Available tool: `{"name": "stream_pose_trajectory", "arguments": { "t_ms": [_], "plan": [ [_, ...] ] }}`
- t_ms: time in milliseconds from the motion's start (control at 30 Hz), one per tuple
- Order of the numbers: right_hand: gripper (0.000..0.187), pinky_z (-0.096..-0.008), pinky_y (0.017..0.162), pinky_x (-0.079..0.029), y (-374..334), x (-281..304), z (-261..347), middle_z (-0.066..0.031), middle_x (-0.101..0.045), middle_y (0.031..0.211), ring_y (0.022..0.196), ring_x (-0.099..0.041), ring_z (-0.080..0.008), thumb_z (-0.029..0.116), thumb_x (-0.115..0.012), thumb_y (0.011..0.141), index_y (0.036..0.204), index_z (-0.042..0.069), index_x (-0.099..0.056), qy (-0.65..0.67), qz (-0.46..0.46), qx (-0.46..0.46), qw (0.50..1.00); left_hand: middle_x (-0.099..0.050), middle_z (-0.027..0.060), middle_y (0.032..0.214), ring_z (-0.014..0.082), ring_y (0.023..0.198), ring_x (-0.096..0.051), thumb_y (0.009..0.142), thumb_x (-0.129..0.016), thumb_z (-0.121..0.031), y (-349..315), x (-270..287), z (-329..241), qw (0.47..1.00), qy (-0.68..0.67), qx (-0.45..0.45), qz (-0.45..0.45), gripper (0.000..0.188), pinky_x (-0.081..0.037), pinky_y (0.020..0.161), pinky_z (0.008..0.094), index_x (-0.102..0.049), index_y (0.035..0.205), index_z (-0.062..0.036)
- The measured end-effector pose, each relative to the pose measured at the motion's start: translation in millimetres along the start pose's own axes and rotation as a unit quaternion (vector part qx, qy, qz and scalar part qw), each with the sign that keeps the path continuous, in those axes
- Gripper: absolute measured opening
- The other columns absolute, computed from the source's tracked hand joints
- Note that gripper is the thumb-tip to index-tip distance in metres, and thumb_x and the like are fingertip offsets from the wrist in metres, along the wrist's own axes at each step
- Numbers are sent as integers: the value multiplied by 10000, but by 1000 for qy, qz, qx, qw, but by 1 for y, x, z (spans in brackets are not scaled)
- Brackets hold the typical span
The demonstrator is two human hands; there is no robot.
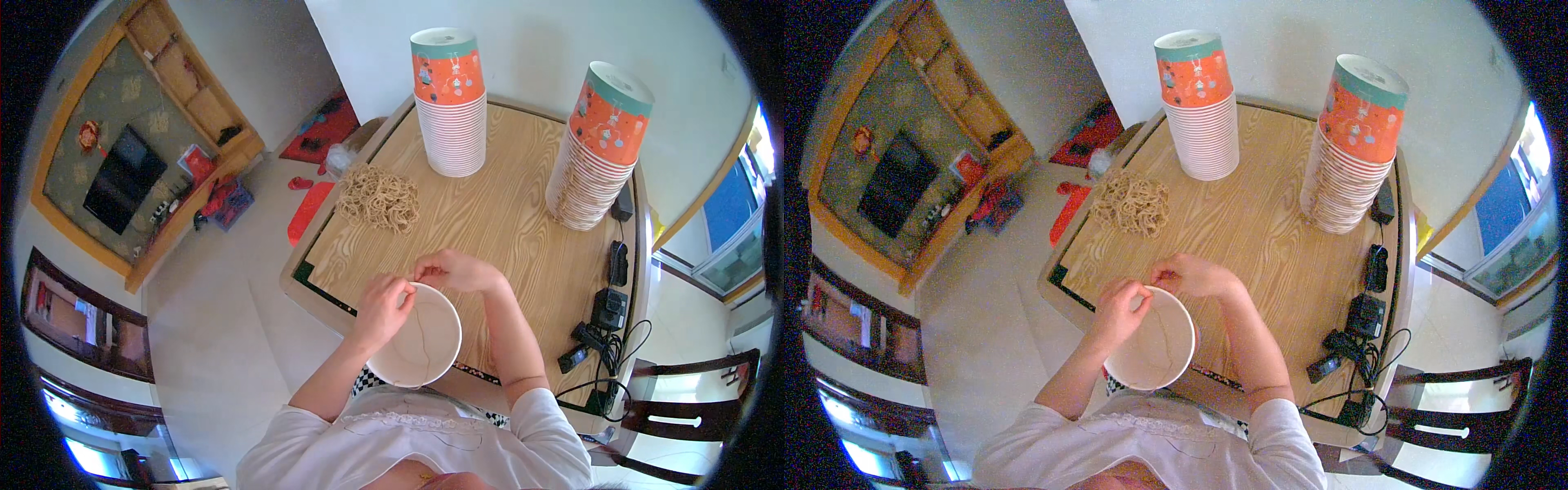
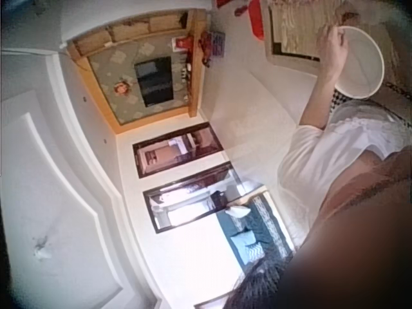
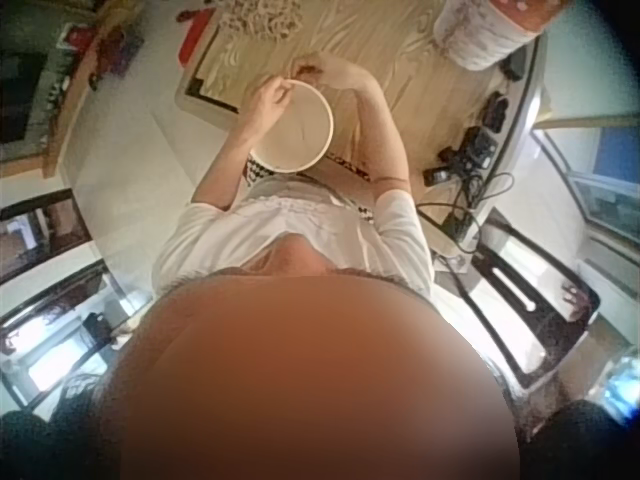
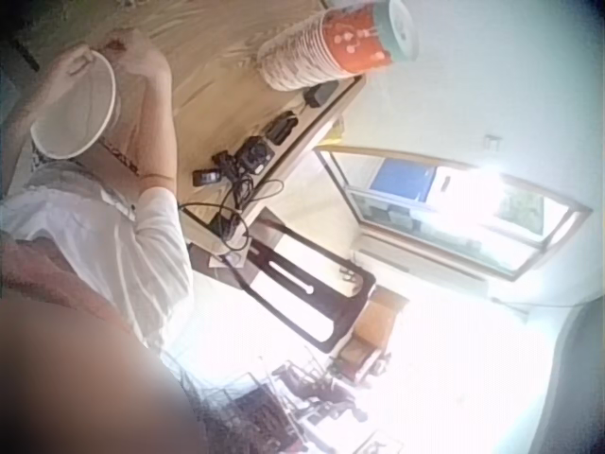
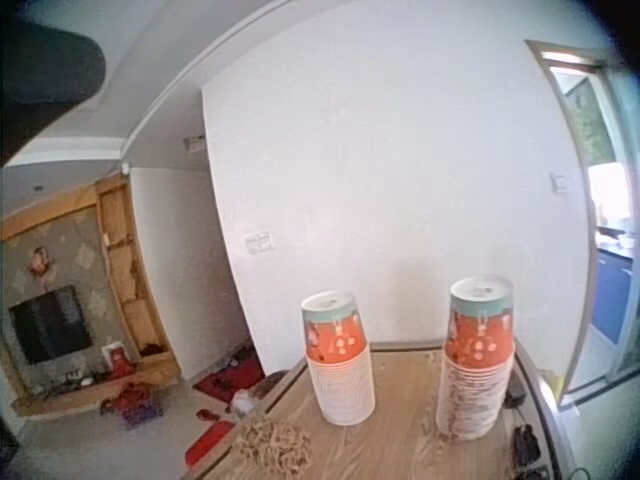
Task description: Tying pieces of string through pre-punched holes in paper cups.
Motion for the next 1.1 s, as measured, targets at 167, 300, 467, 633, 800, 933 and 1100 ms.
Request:
{"name": "stream_pose_trajectory", "arguments": {
  "t_ms": [167,300,467,633,800,933,1100],
  "plan": [
    [133,-318,693,-474,-1,1,2,-102,-638,820,778,-597,-182,114,-550,836,924,25,-594,-7,-38,-56,998,-565,80,770,279,776,-567,704,-658,-45,1,3,0,1000,-23,21,1,136,-459,690,387,-536,759,-67],
    [156,-318,673,-483,-3,8,8,-100,-657,831,754,-611,-168,127,-553,850,951,22,-610,29,-71,-11,997,-563,83,766,280,774,-566,705,-657,-39,1,3,-1,999,-26,21,-3,137,-465,684,382,-535,763,-64],
    [208,-295,711,-496,-12,3,6,-97,-667,898,815,-626,-156,134,-593,842,1024,39,-630,70,-3,-36,997,-580,63,812,259,802,-579,685,-679,-34,-6,6,-7,1000,-14,-23,-14,167,-475,681,372,-540,767,-74],
    [240,-277,746,-498,-28,-7,45,-86,-660,926,884,-626,-153,116,-637,814,1044,46,-638,41,27,-71,996,-575,34,859,238,798,-578,643,-705,-27,-31,23,-19,994,-26,-86,-70,228,-474,678,366,-536,784,-85],
    [225,-286,769,-480,-29,-13,58,-72,-640,923,882,-610,-182,91,-656,792,1012,45,-650,67,-54,-52,995,-582,38,908,236,809,-580,607,-723,-22,-35,42,-27,984,-38,-128,-120,273,-468,692,367,-535,795,-85],
    [195,-293,758,-467,-23,-15,71,-75,-630,889,850,-599,-194,64,-668,775,968,37,-657,69,-78,-43,994,-593,51,958,237,852,-593,594,-732,-26,-40,49,-25,981,-53,-126,-141,280,-469,704,368,-539,789,-80],
    [162,-290,745,-460,-17,-18,78,-75,-628,880,843,-590,-192,66,-677,773,930,32,-660,76,-63,-33,995,-594,53,964,239,876,-601,592,-740,-38,-47,51,-21,975,-68,-125,-173,278,-471,710,364,-543,782,-78]
  ]
}}
Point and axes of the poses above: each hand's wrist, its own y-axis towards the middle knuckle, its own x-axis out of the back of the hand, z = x × y, the point moved 7 cm from there along y, towards the middle knuckle
